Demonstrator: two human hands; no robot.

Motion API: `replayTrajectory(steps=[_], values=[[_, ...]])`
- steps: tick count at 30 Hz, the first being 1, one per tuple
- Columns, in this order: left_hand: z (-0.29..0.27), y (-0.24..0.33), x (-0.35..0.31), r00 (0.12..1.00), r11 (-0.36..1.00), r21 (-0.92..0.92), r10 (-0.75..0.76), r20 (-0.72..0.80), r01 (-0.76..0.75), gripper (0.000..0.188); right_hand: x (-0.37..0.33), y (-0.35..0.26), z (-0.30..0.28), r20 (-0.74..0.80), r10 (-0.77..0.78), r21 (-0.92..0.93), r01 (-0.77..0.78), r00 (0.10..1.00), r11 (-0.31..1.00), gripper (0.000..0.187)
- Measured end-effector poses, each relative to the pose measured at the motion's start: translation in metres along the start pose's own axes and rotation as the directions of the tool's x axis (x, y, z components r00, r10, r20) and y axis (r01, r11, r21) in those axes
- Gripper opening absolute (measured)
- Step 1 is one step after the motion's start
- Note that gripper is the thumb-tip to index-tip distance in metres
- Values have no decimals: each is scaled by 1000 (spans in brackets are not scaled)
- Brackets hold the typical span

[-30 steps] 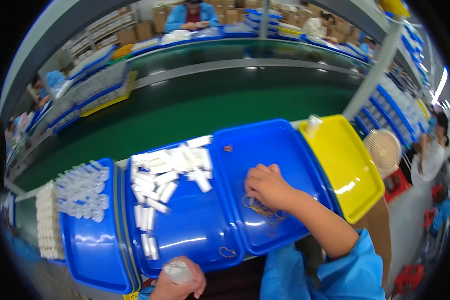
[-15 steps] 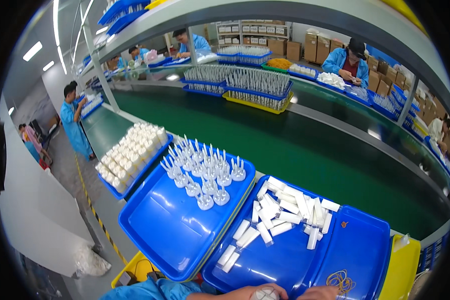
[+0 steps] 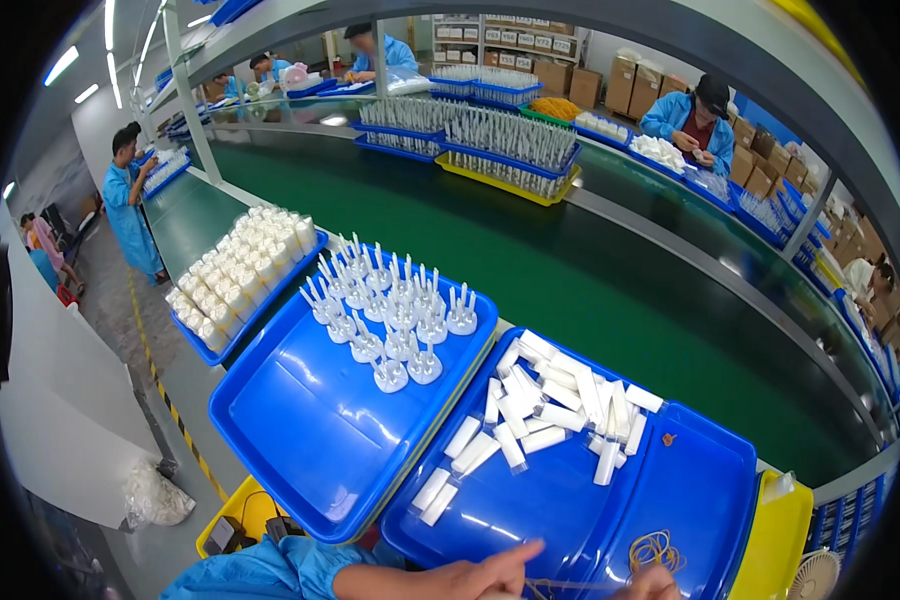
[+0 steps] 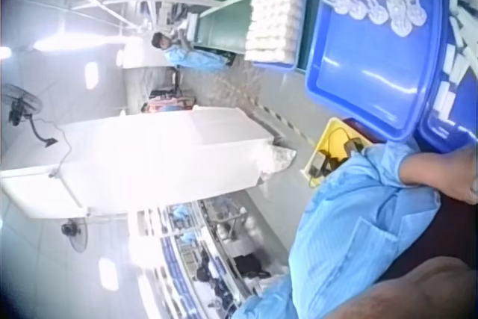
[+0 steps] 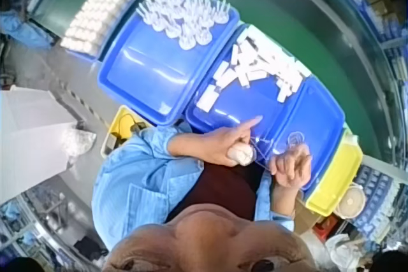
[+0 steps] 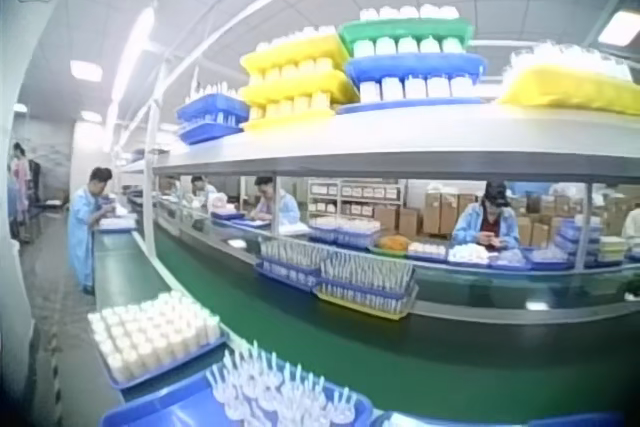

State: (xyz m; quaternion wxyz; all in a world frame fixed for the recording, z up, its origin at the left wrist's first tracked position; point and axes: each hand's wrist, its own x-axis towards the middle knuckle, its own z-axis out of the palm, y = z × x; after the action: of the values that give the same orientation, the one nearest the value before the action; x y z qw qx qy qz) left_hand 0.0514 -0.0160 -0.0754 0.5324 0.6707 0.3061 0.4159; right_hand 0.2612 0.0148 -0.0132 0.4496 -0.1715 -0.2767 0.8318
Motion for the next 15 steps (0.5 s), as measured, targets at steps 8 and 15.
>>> replayTrajectory(steps=[8, 15], values=[[-20, 4, 13, 951, 879, -390, -309, -22, 276, 111, 15, 33, 15, 744, 259, -517, 285, 616, 807, 43], [2, -29, -1, 939, 959, -232, 78, -335, -162, 119, 0, 37, -39, 132, 137, 258, -167, 982, 952, 46]])
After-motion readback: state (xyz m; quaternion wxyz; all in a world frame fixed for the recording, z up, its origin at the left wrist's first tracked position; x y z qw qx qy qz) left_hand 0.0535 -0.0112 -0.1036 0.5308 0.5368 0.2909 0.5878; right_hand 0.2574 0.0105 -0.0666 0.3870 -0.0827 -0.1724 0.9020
